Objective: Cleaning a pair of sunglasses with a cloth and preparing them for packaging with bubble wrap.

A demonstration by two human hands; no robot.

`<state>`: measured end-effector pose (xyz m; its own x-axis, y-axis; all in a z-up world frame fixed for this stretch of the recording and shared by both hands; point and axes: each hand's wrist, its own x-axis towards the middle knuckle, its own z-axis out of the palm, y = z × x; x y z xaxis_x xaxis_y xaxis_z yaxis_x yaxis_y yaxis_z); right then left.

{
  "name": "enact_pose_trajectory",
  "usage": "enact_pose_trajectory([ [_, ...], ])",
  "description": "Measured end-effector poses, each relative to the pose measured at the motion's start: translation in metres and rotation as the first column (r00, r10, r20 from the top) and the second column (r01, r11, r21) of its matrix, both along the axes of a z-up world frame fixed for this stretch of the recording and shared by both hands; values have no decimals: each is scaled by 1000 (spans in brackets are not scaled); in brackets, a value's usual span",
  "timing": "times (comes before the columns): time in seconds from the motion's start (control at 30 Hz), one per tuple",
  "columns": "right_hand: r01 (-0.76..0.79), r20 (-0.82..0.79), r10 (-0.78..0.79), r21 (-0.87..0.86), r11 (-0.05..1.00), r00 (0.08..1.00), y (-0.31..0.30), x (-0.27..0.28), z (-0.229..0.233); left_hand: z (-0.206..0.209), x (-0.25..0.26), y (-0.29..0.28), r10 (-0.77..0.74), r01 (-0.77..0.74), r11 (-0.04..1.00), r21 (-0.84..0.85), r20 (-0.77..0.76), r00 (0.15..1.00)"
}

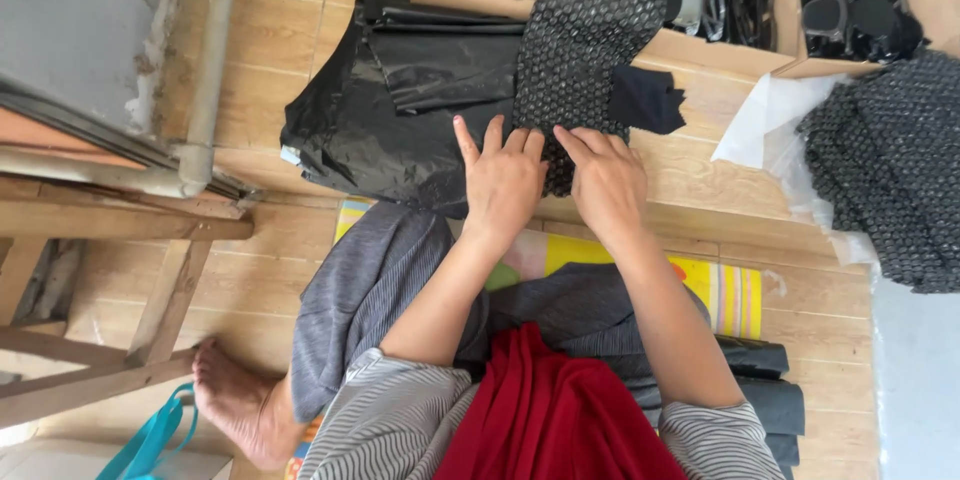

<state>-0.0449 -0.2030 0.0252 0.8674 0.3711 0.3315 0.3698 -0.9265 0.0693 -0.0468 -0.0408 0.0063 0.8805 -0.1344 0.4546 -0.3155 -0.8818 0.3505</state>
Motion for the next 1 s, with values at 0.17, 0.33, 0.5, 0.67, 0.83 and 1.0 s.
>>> enact_pose_trajectory([
  [0.17,41,45,-37,-82,996,998,6,-10,-23,-12,4,-10,44,-46,998,39,56,997],
  [0.33,62,-143,-56,33,998,988,-23,8,-17,-14,8,-14,39,-41,999,29,64,997],
  [0.5,78,-4,-78,-40,996,997,-24,6,-19,-1,7,-13,35,-36,999,7,90,995],
  [0.67,80,49,-77,-71,994,996,-17,1,-28,-10,10,-16,19,-20,1000,16,65,998],
  [0.83,121,127,-112,-59,991,986,-14,-2,-36,-12,8,-18,13,-16,998,56,64,998],
  [1.0,89,-309,-89,-13,996,947,-47,21,-43,-5,-2,-17,52,-55,990,131,20,998],
])
